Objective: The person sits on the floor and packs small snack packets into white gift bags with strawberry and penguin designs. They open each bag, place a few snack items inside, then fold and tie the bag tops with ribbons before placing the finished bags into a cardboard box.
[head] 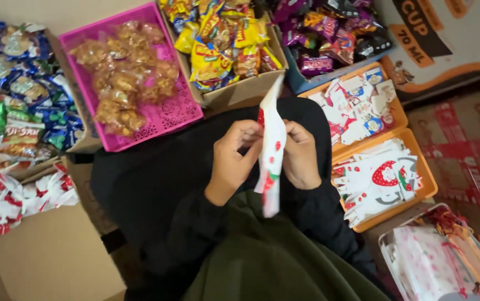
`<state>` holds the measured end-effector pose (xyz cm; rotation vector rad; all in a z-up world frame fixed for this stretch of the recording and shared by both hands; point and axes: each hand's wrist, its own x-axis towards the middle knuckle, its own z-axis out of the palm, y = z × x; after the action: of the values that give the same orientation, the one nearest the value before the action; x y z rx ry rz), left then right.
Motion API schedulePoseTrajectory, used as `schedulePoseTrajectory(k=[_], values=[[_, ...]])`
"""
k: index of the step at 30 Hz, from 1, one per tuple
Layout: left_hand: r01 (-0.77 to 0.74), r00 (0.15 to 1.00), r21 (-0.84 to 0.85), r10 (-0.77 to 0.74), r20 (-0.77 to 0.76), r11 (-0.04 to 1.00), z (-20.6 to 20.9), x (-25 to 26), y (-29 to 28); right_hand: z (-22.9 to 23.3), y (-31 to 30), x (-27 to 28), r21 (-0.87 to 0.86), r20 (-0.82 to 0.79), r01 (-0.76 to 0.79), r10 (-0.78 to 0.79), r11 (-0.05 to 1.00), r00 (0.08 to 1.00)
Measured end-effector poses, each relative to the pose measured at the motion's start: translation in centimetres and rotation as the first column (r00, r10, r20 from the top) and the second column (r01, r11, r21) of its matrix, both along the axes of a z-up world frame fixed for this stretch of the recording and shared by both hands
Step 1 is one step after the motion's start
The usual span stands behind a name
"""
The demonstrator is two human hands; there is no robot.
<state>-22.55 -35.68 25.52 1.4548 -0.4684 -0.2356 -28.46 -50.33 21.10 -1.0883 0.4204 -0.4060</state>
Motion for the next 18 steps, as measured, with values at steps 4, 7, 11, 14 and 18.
schedulePoseTrajectory(k=[4,7,11,14,18], values=[[-0.102,0.990,0.005,0.101,0.102,0.995,1.4,1.2,1.5,1.9,0.0,0.9,0.012,-0.012,-0.066,0.066,0.998,0.998],[0.000,1.000,-0.048,0.001,0.012,0.999,0.5,1.2,2.1,3.4,1.6,1.4,-0.177,0.056,-0.106,0.118,0.978,0.991],[-0.050,0.991,0.018,0.051,-0.121,0.999,-1.8,1.3,2.8,0.4,2.1,2.8,-0.284,0.073,-0.115,0.141,0.952,0.987],[-0.148,0.978,-0.038,0.141,-0.151,0.988,-3.3,1.7,3.5,1.1,3.0,4.0,-0.159,0.117,-0.115,0.135,0.980,0.984],[-0.289,0.957,-0.040,0.290,0.018,0.956,-1.3,3.0,6.3,2.1,2.8,5.2,-0.434,0.092,-0.075,0.127,0.898,0.988]])
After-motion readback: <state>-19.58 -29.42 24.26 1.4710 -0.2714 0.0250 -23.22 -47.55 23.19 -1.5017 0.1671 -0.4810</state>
